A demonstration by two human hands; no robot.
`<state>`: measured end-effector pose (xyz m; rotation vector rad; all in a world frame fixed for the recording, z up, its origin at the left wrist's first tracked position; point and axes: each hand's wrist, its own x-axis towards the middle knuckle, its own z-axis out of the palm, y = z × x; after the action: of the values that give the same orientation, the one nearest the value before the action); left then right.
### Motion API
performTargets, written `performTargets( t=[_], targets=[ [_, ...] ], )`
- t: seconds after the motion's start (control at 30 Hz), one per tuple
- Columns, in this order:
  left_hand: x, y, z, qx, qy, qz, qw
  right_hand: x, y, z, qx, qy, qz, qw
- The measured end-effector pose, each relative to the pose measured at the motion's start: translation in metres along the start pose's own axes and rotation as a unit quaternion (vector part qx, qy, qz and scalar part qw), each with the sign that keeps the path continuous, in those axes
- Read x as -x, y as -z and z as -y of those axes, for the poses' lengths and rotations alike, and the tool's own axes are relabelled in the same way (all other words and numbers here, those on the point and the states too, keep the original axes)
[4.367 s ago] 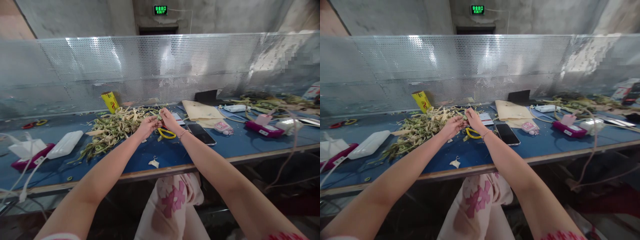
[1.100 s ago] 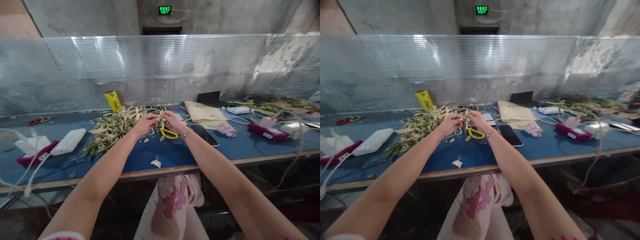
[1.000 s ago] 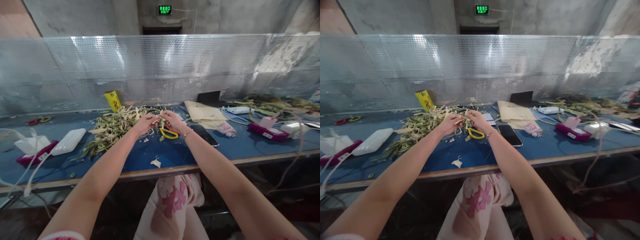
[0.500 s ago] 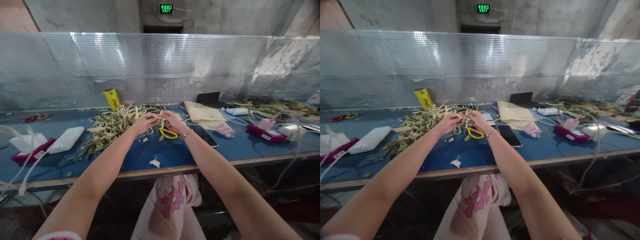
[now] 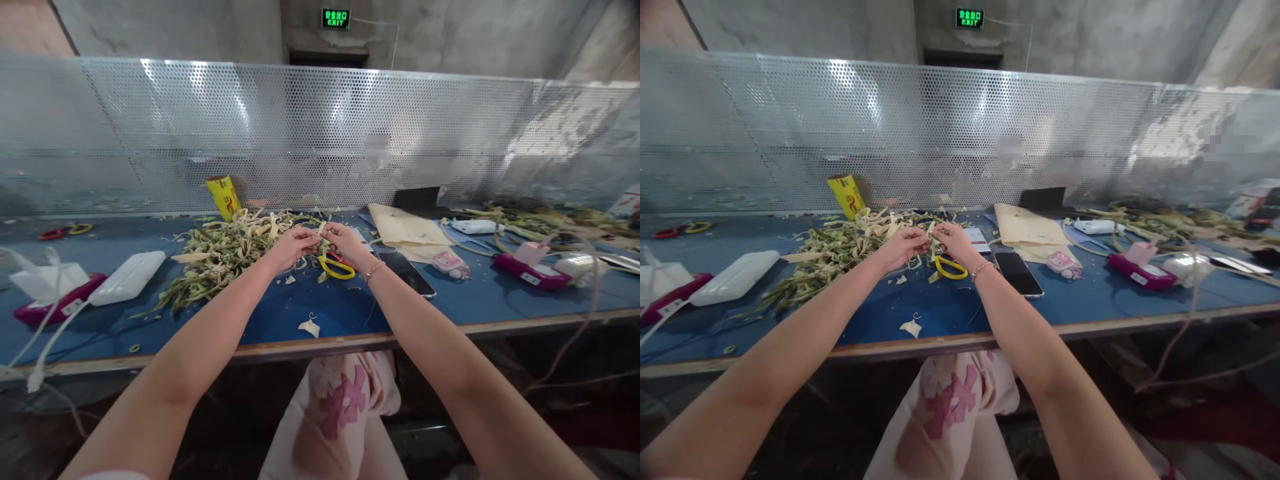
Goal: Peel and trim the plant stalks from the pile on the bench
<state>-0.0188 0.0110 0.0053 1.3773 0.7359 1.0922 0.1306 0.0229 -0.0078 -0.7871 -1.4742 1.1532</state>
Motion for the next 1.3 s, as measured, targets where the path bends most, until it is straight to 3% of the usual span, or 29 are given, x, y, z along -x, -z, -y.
performTargets(
  t=[0.1, 0.33, 0.53, 0.63, 0.8, 1.07, 1.3],
  targets=[
    [-0.001, 0.001, 0.002, -0.007, -0.019, -0.016, 1.000, -0.001, -0.001, -0.001, 0.018, 0.020, -0.015, 1.000],
    [-0.002, 0.005, 0.006, -0.061, -0.032, 0.020, 0.997, -0.004, 0.001, -0.005, 0.069, 0.059, -0.013, 0.996],
    [-0.005, 0.011, 0.006, -0.213, -0.097, 0.022, 0.972, -0.004, 0.000, -0.007, 0.095, 0.055, -0.016, 0.994],
    [-0.003, 0.010, 0.003, -0.257, -0.093, 0.031, 0.961, -0.004, 0.000, -0.007, 0.096, 0.057, -0.006, 0.994],
    [0.000, 0.006, 0.002, -0.226, -0.068, 0.048, 0.970, -0.005, 0.000, -0.008, 0.102, 0.063, 0.002, 0.993],
    [-0.005, 0.005, 0.013, -0.150, -0.057, 0.024, 0.987, -0.003, 0.000, -0.006, 0.115, 0.063, -0.006, 0.991],
    [-0.004, 0.009, 0.004, -0.157, -0.052, 0.008, 0.986, -0.007, -0.002, -0.011, 0.132, 0.054, -0.019, 0.990]
  ],
)
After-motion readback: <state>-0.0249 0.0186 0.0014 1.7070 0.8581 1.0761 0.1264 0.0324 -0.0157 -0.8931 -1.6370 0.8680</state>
